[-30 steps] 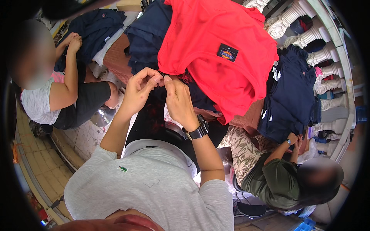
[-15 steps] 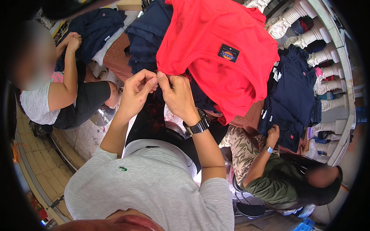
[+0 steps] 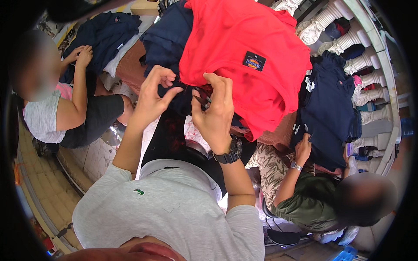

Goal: The person uses a small pair of scissors to cut tags and loose threads from a red t-shirt. They repeatedly adjust the garment to access different areas, including the collar and hem, while seated among piles of other clothing.

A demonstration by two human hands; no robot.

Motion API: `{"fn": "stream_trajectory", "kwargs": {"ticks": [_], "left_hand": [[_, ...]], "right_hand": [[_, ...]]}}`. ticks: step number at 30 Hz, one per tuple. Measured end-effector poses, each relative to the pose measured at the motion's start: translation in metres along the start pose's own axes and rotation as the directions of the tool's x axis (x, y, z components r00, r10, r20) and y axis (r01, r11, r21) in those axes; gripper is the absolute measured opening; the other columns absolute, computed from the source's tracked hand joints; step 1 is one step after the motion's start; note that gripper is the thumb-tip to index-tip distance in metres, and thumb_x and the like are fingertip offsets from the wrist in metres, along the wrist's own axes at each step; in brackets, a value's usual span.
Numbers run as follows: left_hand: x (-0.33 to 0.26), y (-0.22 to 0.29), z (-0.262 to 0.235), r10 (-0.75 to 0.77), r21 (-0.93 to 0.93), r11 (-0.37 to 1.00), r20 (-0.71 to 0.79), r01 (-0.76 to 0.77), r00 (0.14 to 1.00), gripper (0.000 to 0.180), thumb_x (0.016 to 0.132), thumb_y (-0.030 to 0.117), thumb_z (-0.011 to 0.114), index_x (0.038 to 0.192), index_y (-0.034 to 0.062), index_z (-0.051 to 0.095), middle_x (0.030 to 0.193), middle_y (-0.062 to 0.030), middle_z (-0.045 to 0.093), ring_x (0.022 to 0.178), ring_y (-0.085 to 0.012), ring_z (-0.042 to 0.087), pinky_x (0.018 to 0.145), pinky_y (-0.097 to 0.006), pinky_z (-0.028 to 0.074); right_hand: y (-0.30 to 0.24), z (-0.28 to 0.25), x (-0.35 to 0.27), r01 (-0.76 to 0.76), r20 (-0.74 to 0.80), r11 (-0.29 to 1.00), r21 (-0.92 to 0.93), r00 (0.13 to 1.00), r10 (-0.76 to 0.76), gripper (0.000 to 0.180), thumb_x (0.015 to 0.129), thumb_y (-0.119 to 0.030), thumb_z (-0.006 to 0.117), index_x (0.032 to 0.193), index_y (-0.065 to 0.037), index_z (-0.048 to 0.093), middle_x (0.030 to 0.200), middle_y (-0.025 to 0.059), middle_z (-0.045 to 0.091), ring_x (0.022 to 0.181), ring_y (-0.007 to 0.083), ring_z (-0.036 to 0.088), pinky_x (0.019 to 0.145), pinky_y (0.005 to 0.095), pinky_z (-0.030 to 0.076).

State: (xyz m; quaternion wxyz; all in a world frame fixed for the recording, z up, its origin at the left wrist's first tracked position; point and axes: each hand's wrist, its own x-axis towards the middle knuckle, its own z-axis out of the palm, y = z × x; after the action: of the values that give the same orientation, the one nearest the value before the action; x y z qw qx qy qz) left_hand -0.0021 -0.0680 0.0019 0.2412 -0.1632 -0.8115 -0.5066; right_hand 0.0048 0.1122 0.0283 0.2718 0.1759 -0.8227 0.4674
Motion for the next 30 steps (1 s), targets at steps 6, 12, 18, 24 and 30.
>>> {"fn": "stream_trajectory", "kwargs": {"ticks": [6, 12, 18, 24, 30], "left_hand": [[0.0, -0.012, 0.021, 0.062, 0.03, 0.998, -0.183, -0.057, 0.981, 0.017, 0.085, 0.0, 0.075, 0.097, -0.001, 0.063, 0.087, -0.0101, 0.06, 0.073, -0.0213, 0.063, 0.064, -0.032, 0.051], [-0.002, -0.016, 0.019, 0.103, 0.002, 0.995, -0.19, -0.105, 0.976, 0.01, 0.085, -0.003, 0.073, 0.091, -0.002, 0.064, 0.085, -0.0104, 0.062, 0.071, -0.0222, 0.063, 0.065, -0.032, 0.05], [0.002, -0.019, 0.013, 0.085, -0.032, 0.995, -0.256, -0.097, 0.963, 0.009, 0.084, -0.002, 0.074, 0.087, -0.002, 0.065, 0.081, -0.0093, 0.063, 0.07, -0.0195, 0.061, 0.064, -0.03, 0.049], [-0.003, -0.019, 0.011, 0.01, -0.135, 0.99, -0.227, -0.042, 0.974, 0.009, 0.083, -0.002, 0.074, 0.087, -0.0015, 0.065, 0.082, -0.0074, 0.062, 0.073, -0.0171, 0.061, 0.068, -0.029, 0.048], [-0.004, -0.016, 0.006, 0.119, -0.066, 0.989, -0.189, -0.133, 0.975, 0.007, 0.085, -0.001, 0.072, 0.088, -0.0006, 0.066, 0.1, -0.0098, 0.061, 0.083, -0.0202, 0.062, 0.078, -0.032, 0.05]], "right_hand": [[0.007, 0.01, -0.01, -0.064, -0.062, 0.995, 0.071, 0.996, 0.069, 0.041, 0.081, 0.005, 0.073, 0.118, -0.001, 0.058, 0.095, 0.013, 0.055, 0.074, 0.0222, 0.059, 0.059, 0.0325, 0.046], [0.002, 0.014, -0.014, -0.031, 0.04, 0.998, 0.052, 0.999, 0.029, 0.039, 0.082, 0.006, 0.072, 0.118, -0.002, 0.06, 0.086, 0.0096, 0.058, 0.066, 0.0213, 0.058, 0.057, 0.0314, 0.046], [0.011, 0.024, -0.007, 0.096, -0.043, 0.994, 0.059, 0.995, -0.094, 0.024, 0.081, 0.011, 0.068, 0.102, -0.002, 0.066, 0.074, 0.0106, 0.059, 0.06, 0.0219, 0.058, 0.056, 0.0318, 0.045], [-0.001, 0.019, -0.008, -0.068, -0.002, 0.987, 0.145, 0.998, 0.069, 0.017, 0.086, 0.003, 0.074, 0.098, 0.0, 0.063, 0.065, 0.0049, 0.055, 0.052, 0.012, 0.048, 0.05, 0.0294, 0.037], [0.007, 0.032, -0.018, -0.521, 0.52, 0.777, 0.353, 0.8, 0.3, 0.047, 0.107, -0.038, 0.044, 0.089, 0.003, 0.059, 0.065, 0.0046, 0.047, 0.059, 0.0124, 0.043, 0.055, 0.0328, 0.037]]}}
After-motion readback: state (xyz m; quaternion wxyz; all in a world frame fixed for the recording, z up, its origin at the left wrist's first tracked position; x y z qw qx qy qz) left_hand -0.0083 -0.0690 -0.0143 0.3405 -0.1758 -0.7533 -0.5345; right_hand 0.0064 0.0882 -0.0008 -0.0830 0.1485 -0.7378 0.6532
